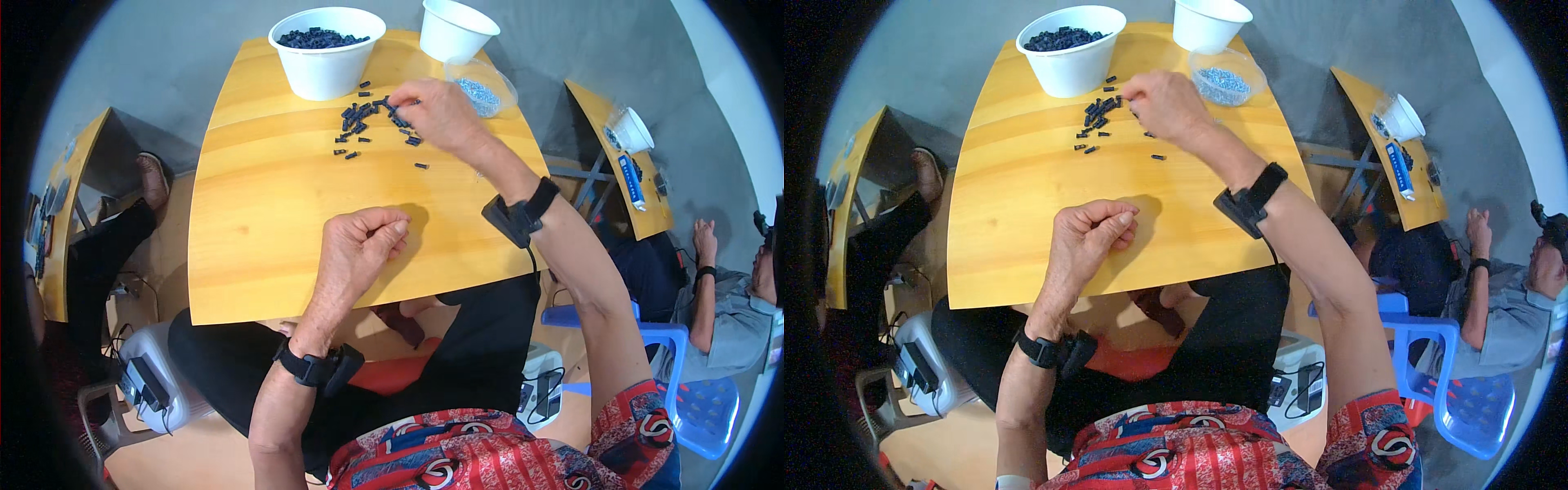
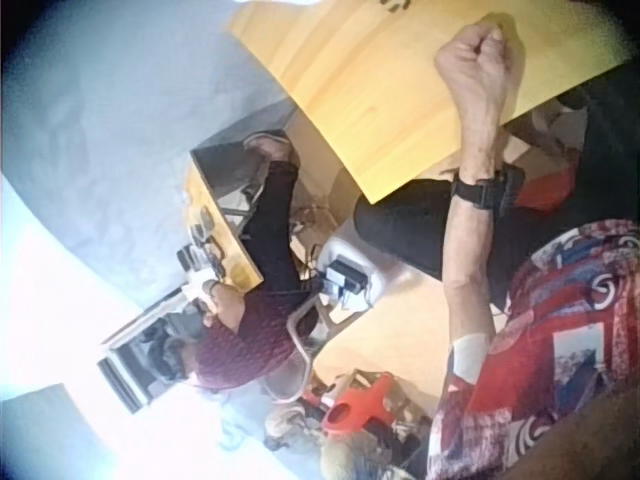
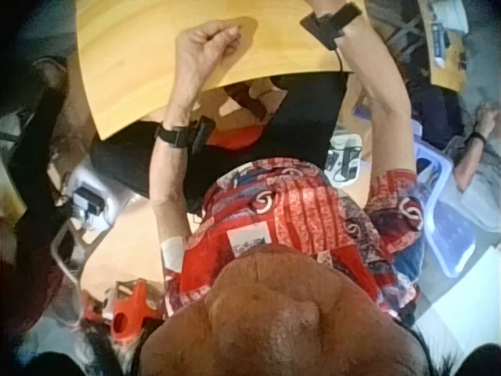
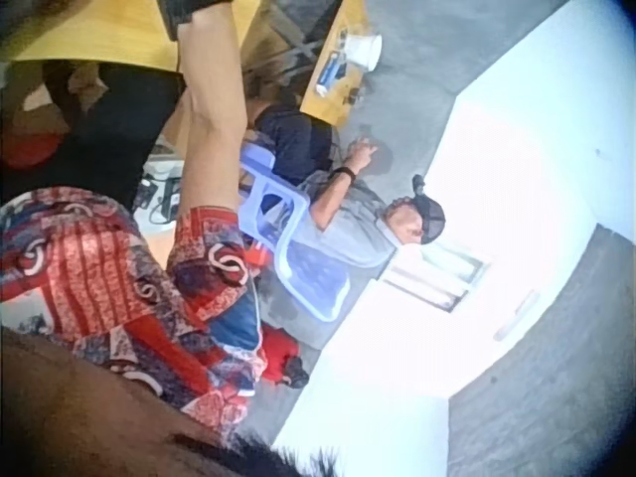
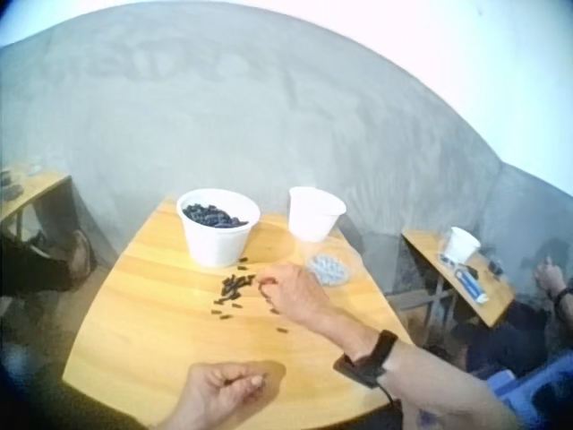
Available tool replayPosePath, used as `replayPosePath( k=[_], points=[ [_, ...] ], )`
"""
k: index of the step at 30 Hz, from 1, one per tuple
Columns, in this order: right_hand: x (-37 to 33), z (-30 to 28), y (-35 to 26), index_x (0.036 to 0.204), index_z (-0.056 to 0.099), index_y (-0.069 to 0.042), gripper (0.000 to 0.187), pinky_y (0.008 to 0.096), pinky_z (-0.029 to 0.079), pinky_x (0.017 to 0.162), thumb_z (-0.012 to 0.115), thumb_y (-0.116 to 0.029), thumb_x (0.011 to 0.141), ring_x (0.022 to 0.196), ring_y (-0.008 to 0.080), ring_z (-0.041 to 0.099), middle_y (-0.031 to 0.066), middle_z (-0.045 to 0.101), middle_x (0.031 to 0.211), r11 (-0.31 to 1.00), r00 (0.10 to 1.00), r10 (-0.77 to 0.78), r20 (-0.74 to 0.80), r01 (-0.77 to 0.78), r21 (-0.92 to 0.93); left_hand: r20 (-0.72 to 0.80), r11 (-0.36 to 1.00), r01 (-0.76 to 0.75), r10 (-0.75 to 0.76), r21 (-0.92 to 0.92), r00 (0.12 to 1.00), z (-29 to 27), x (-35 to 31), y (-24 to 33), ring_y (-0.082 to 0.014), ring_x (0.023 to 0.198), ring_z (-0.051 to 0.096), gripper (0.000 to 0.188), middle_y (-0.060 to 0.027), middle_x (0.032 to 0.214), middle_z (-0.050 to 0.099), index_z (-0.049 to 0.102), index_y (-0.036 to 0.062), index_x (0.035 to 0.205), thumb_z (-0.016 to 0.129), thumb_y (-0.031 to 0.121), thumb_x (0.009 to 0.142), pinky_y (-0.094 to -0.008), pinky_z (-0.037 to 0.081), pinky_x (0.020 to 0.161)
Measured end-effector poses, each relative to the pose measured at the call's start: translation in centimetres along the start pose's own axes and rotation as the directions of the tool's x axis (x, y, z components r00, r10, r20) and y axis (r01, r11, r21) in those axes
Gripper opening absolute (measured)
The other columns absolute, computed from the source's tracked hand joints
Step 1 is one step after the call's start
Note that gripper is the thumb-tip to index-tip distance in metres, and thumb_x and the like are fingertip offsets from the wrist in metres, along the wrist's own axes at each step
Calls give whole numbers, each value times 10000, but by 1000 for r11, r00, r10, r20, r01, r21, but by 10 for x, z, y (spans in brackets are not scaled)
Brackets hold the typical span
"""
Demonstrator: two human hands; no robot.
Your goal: Assembling small blue plastic components by hand.
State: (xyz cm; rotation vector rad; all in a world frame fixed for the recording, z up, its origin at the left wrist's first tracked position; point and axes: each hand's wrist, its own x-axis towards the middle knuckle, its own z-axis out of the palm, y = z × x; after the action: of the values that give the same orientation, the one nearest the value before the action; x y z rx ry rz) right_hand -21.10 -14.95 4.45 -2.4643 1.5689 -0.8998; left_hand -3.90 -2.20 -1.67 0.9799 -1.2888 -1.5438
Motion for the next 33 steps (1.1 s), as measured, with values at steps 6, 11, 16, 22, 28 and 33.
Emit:
replayPosePath(
  k=[6, 11, 16, 22, 28, 33],
  points=[
    [18, -2, 21, 901, 691, -64, 177, 356, 507, 718, 568, -109, 782, 789, 275, 643, 131, 675, 860, 990, 990, 136, 47, -134, -50, 0, 1000, 0, 0, 20, 1000, 0, 0, 1, -74, 647, 592, 133, -44, 739, 656, 676, -23, 933, 612, 73, 867, -200, 496, 592],
    [26, 26, 8, 952, 673, -47, 201, 367, 499, 751, 554, -49, 791, 832, 286, 626, 113, 669, 886, 991, 988, -84, 127, 95, -89, -1, 996, -35, 35, 85, 999, -2, 1, -4, -70, 641, 584, 126, -36, 736, 651, 677, -22, 934, 614, 60, 863, -195, 491, 587],
    [29, 42, 12, 963, 655, -56, 199, 404, 472, 809, 536, -18, 807, 948, 300, 573, 101, 639, 966, 944, 942, -251, 222, 289, -158, -3, 995, -53, 54, 81, 999, 2, 2, -5, -68, 638, 582, 123, -33, 733, 649, 678, -20, 926, 617, 69, 865, -196, 490, 580],
    [25, 43, 10, 930, 653, -19, 170, 391, 466, 815, 535, -14, 808, 935, 302, 567, 107, 637, 937, 922, 925, -300, 233, 344, -179, 11, 979, -146, 146, 144, 989, -1, 2, -11, -63, 629, 576, 128, -28, 721, 645, 677, -21, 924, 621, 79, 866, -193, 485, 571],
    [19, 37, 7, 892, 643, -8, 133, 399, 473, 772, 550, -5, 796, 899, 308, 575, 113, 637, 889, 901, 900, -342, 272, 396, -179, 5, 964, -205, 208, 171, 978, -1, 3, -16, -62, 615, 570, 129, -24, 704, 636, 678, -22, 916, 623, 84, 866, -195, 482, 563],
    [19, 33, 12, 886, 634, -10, 117, 400, 475, 734, 565, -16, 792, 847, 311, 583, 115, 627, 859, 923, 927, -345, 144, 363, -124, 8, 961, -214, 216, 178, 976, 1, 5, -15, -63, 605, 569, 126, -26, 696, 635, 678, -27, 908, 623, 77, 864, -199, 484, 557]
  ],
)
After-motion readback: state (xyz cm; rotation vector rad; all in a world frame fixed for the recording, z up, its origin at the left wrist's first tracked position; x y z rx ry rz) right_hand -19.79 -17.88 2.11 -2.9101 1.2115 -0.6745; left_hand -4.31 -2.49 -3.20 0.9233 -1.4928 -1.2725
